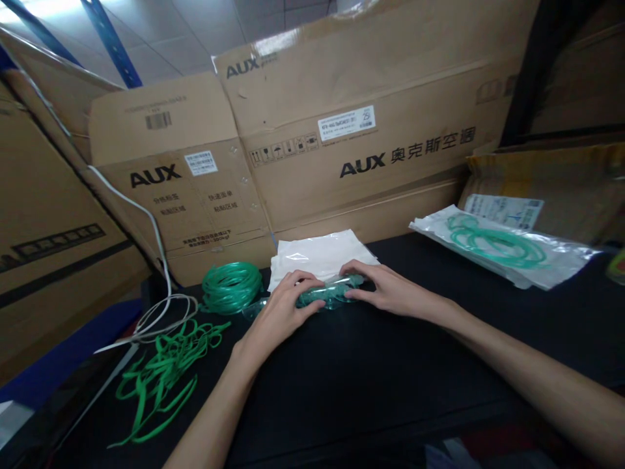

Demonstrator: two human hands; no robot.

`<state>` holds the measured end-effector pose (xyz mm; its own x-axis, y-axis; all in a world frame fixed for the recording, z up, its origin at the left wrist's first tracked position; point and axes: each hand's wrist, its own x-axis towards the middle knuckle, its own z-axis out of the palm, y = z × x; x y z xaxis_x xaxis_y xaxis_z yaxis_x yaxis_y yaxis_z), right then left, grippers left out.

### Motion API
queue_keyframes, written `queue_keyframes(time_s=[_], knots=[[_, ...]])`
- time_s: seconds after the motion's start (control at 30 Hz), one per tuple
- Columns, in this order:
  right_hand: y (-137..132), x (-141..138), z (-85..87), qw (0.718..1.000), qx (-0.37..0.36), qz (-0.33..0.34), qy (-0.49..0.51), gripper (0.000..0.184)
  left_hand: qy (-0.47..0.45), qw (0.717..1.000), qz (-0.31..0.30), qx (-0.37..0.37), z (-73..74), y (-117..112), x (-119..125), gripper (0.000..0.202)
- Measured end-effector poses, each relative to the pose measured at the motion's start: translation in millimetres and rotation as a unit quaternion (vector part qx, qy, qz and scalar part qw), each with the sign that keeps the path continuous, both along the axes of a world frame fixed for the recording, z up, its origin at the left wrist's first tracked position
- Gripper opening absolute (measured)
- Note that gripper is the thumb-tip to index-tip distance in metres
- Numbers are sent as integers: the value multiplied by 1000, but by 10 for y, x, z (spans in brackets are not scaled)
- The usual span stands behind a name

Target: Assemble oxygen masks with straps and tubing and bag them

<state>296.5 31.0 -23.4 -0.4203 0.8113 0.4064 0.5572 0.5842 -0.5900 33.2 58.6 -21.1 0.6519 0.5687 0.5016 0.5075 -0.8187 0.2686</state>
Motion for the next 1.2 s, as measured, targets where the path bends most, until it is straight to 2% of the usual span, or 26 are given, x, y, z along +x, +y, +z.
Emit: queue_keyframes(time_s=[0.17,0.43,0.77,1.2], knots=[[-7,-1,-54,1000,0,23,-19,33,-3,1000,-9,-8,6,11,-12,27],[7,-32,-153,998,54,31,-17,40,-19,1000,-13,-8,1,17,-17,23],[-18,-42,-137,998,61,0,-25,41,-27,1000,-11,-3,16,0,4,18],[-19,-31,-174,996,67,1,-51,45,-30,999,-8,18,-7,-11,8,20]])
